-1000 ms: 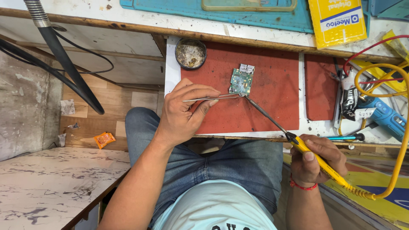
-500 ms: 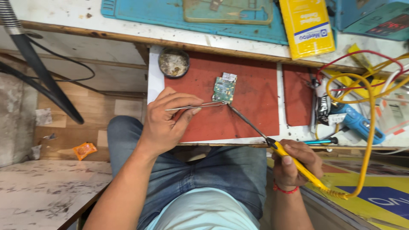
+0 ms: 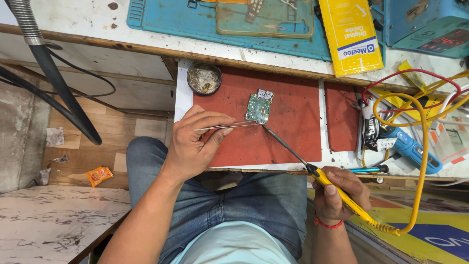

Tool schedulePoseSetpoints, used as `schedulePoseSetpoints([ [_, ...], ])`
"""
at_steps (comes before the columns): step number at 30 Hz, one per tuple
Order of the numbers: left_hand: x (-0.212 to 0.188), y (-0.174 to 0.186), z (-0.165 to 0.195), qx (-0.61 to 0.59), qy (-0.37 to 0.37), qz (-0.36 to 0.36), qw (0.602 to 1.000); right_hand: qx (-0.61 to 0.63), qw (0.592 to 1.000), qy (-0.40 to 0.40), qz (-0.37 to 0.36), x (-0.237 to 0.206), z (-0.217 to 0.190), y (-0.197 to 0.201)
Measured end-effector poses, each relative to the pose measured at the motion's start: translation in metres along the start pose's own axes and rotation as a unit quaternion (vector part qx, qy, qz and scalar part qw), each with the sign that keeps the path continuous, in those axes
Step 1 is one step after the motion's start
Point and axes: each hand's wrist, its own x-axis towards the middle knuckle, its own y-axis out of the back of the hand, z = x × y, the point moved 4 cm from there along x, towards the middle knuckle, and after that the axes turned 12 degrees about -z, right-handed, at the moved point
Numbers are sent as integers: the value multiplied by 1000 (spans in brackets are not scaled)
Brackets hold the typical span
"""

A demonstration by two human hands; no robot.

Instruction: The person sits at a repair bench holding a green circuit board with tweezers in one hand and a soldering iron in the other, soldering components and connector points on the board. They reposition and turn the board on the red mat between soldering passes and continue working on different points across the board.

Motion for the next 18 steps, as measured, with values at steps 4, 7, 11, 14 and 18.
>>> schedulePoseSetpoints([
  [4, 0, -1, -1, -4, 1, 2, 1000, -8, 1000, 3, -4, 2, -1, -1],
  [7, -1, -1, -1, 1, -1, -4, 1000, -25, 999, 9, -18, 4, -2, -1],
  [11, -1, -2, -2, -10, -1, -6, 1000, -23, 1000, 10, -11, 3, -1, -1],
  [14, -2, -3, -3, -10, -1, -12, 1000, -26, 1000, 7, -8, 2, -1, 0],
  [18, -2, -4, -4, -16, 4, -15, 1000, -30, 1000, -1, -7, 0, 0, 2],
])
